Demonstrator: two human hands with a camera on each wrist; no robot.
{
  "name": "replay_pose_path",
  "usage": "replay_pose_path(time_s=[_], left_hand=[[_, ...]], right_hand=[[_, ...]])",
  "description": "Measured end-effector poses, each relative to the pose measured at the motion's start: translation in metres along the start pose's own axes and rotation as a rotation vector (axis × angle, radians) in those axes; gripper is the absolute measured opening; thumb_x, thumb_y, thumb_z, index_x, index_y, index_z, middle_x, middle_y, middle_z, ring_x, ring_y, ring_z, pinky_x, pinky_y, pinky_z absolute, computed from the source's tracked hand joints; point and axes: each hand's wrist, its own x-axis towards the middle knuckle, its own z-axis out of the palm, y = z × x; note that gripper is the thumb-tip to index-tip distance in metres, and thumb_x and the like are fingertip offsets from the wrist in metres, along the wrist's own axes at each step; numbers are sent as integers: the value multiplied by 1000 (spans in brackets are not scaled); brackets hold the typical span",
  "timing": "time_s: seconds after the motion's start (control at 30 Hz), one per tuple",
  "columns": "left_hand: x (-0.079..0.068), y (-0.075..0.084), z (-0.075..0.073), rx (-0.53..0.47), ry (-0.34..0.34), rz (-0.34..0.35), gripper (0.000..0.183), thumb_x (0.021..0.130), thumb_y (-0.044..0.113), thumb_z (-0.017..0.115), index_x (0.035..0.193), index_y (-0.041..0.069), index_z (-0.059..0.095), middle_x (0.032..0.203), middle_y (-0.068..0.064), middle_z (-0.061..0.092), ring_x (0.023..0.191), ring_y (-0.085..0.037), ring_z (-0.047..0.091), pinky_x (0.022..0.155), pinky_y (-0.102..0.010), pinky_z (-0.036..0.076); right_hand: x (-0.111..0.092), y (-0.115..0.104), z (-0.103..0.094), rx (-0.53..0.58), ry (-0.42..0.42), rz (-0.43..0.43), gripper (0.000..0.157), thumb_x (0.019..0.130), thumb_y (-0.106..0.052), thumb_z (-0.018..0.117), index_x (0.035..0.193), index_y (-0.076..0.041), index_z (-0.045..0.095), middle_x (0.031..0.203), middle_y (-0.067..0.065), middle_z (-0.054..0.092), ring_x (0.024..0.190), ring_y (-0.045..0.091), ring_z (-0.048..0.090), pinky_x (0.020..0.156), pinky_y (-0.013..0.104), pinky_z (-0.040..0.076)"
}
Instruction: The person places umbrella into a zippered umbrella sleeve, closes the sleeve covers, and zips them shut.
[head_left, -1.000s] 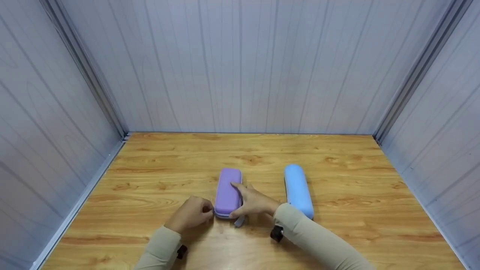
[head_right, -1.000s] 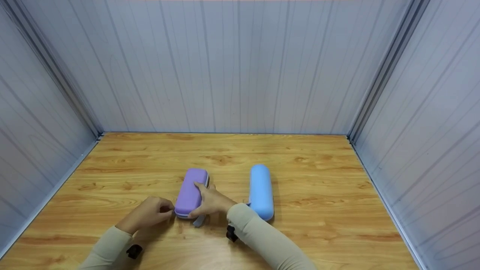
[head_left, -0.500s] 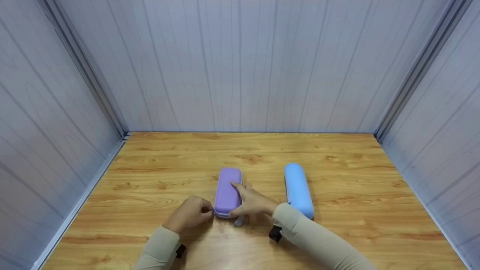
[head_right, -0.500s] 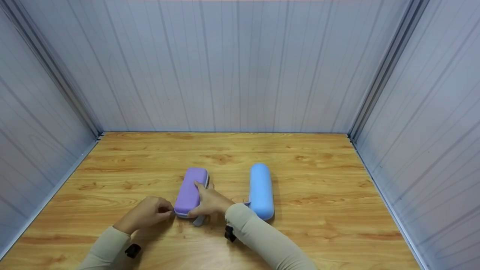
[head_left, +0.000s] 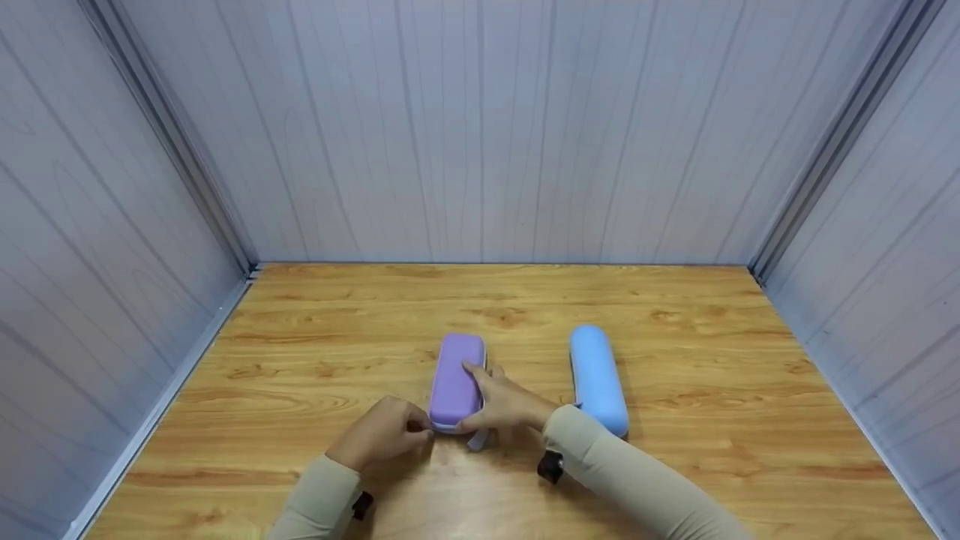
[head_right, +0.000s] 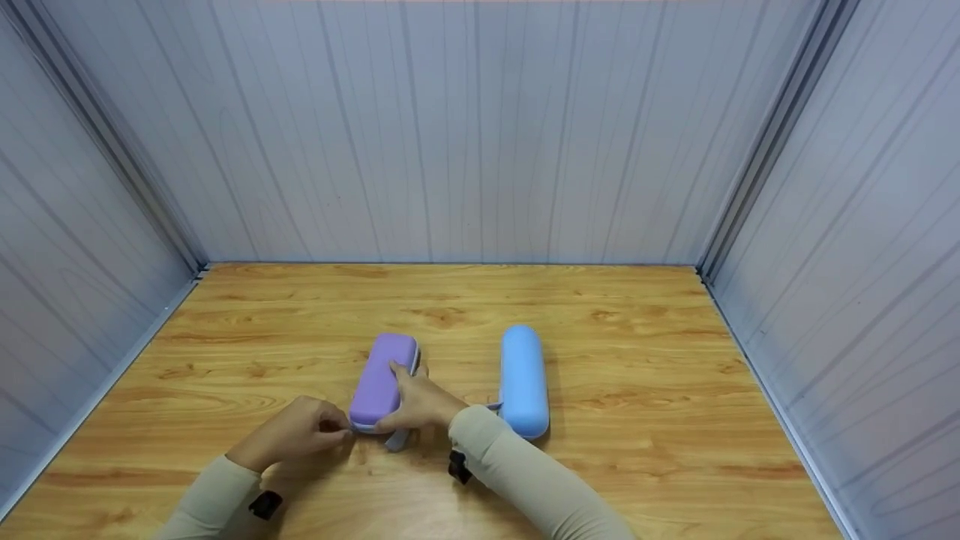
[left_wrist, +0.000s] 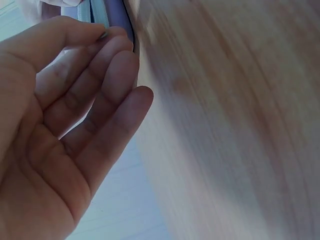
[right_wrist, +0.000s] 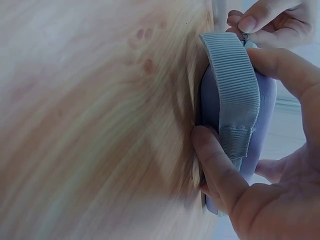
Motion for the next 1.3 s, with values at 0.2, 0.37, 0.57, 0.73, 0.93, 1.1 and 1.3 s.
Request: replay_pose_path(time_s=[0.2, 0.37, 0.57, 0.73, 0.93, 1.1, 1.3], left_hand=[[2, 3, 4, -41, -12, -10, 10, 82, 12, 63, 77, 9, 72, 63, 12, 58, 54, 0, 48, 50, -20, 44], [5, 7, 6, -39, -27, -5, 10, 83, 13, 64, 80, 9, 72, 64, 13, 58, 55, 0, 49, 51, -20, 44], [5, 7, 7, -54, -42, -15, 10, 84, 13, 64, 82, 9, 73, 65, 11, 60, 55, -1, 49, 50, -20, 45], [7, 12, 12, -52, -31, -23, 12, 85, 16, 64, 78, 10, 72, 65, 12, 59, 54, -1, 49, 50, -20, 45], [9, 15, 19, -69, -6, -9, 12, 85, 16, 64, 78, 11, 72, 65, 12, 58, 54, -1, 48, 49, -20, 44], [10, 16, 24, -51, 17, 36, 11, 84, 13, 64, 75, 10, 71, 65, 13, 58, 55, 0, 48, 51, -18, 45], [11, 17, 25, -49, 32, 64, 10, 84, 14, 64, 78, 11, 71, 69, 14, 59, 60, 0, 51, 56, -19, 47]], right_hand=[[0, 1, -1, -1, -5, -28, 110, 64, -41, 79, 147, -17, 11, 135, 24, 25, 107, 24, 45, 93, 38, 37], [-1, 0, -4, 21, -19, -13, 109, 65, -45, 76, 148, -19, 10, 137, 24, 24, 108, 25, 45, 93, 41, 37], [-1, 2, -6, 48, -36, -11, 105, 68, -47, 73, 148, -19, 11, 137, 24, 24, 111, 27, 43, 94, 43, 36], [-1, 3, -6, 50, -32, -23, 102, 70, -47, 71, 147, -17, 11, 135, 24, 26, 111, 26, 42, 95, 42, 35], [-1, 4, -6, 45, -32, -26, 102, 70, -48, 71, 147, -15, 12, 134, 24, 27, 111, 26, 42, 95, 42, 35], [-1, 3, -5, 45, -26, -35, 101, 71, -47, 70, 147, -14, 13, 134, 24, 27, 110, 26, 43, 94, 39, 37], [-1, 3, -4, 59, -22, -43, 101, 71, -46, 71, 147, -13, 13, 134, 25, 26, 110, 26, 43, 93, 39, 38]])
